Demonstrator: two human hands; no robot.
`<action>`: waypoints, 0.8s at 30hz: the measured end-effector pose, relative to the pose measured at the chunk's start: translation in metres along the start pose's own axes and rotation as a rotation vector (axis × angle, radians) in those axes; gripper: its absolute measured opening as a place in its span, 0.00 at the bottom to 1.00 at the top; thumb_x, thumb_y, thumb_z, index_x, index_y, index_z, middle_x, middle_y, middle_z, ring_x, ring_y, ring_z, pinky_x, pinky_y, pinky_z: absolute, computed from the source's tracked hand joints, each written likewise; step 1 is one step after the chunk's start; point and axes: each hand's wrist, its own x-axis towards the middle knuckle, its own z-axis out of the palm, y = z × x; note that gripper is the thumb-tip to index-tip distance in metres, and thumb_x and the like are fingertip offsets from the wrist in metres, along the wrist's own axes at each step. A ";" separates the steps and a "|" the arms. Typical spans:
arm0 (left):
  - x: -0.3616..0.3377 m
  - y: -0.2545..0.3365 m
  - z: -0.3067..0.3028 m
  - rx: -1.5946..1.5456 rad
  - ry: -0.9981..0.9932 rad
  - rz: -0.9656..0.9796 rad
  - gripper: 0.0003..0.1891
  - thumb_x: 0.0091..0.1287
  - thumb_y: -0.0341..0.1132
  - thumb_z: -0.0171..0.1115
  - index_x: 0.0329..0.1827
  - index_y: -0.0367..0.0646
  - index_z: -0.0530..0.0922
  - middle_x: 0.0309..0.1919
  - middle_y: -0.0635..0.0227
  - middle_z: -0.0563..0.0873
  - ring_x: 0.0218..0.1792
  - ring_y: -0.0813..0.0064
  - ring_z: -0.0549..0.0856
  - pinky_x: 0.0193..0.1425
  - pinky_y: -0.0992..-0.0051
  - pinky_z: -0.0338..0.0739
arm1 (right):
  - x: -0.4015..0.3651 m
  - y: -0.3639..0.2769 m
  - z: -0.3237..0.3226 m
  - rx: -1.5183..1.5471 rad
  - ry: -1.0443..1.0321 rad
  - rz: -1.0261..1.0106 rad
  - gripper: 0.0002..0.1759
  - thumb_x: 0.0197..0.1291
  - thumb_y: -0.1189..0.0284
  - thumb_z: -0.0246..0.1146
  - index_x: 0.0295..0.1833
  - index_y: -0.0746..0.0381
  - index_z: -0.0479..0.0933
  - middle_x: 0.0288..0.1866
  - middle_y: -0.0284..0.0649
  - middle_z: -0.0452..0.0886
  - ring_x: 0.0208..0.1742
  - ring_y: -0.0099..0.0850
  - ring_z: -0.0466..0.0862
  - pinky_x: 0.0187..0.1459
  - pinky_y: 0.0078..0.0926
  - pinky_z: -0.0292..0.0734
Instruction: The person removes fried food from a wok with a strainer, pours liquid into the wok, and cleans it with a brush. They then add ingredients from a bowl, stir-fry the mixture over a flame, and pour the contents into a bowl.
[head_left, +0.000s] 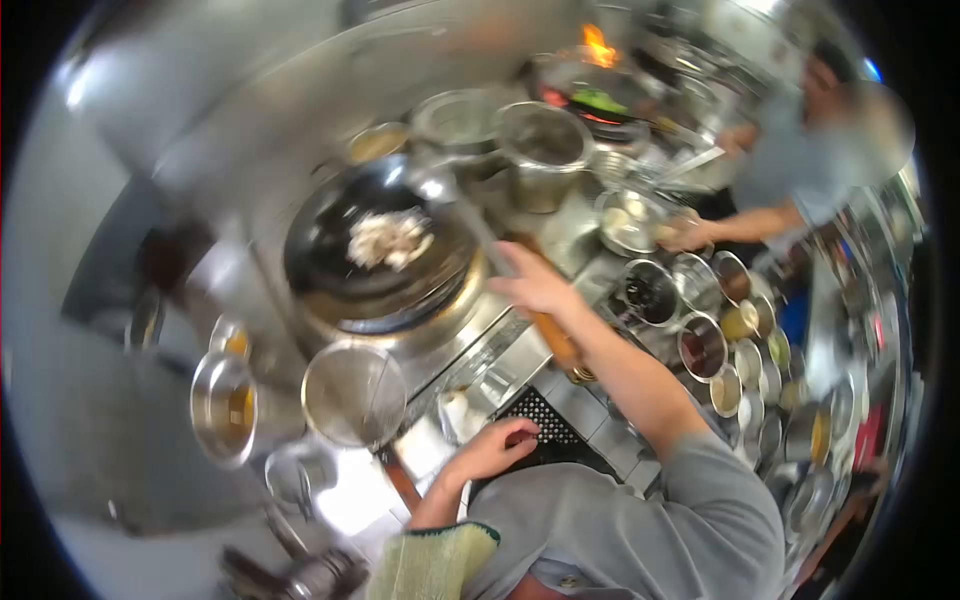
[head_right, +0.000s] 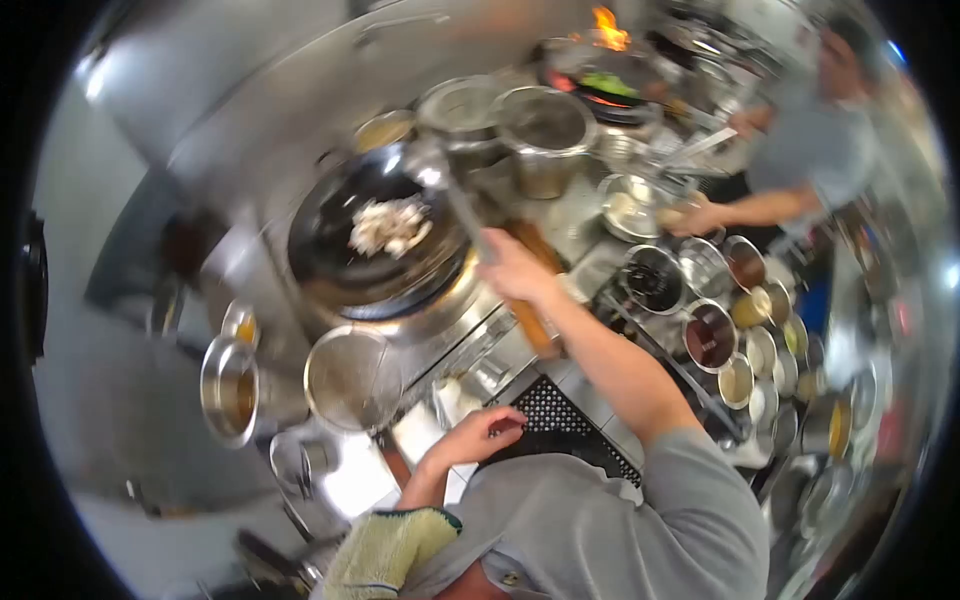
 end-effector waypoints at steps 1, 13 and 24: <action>-0.001 -0.002 0.003 -0.070 0.023 0.014 0.13 0.65 0.32 0.63 0.52 0.39 0.77 0.42 0.68 0.84 0.42 0.80 0.82 0.47 0.77 0.77 | 0.025 0.023 0.013 -0.191 0.107 -0.169 0.37 0.57 0.70 0.61 0.71 0.65 0.57 0.59 0.50 0.71 0.45 0.38 0.81 0.33 0.31 0.81; 0.044 0.007 0.053 -0.124 -0.392 -0.152 0.12 0.67 0.29 0.60 0.52 0.37 0.77 0.44 0.68 0.84 0.47 0.81 0.81 0.52 0.80 0.74 | -0.098 -0.050 -0.038 -0.651 0.123 -0.221 0.31 0.56 0.64 0.64 0.64 0.63 0.67 0.44 0.54 0.81 0.47 0.51 0.81 0.48 0.45 0.76; 0.087 0.048 0.246 0.330 -0.998 0.040 0.10 0.66 0.29 0.60 0.47 0.33 0.78 0.38 0.66 0.84 0.41 0.79 0.81 0.49 0.78 0.75 | -0.657 0.193 0.058 0.900 1.976 0.239 0.17 0.62 0.59 0.59 0.42 0.63 0.78 0.30 0.37 0.81 0.26 0.25 0.80 0.26 0.23 0.76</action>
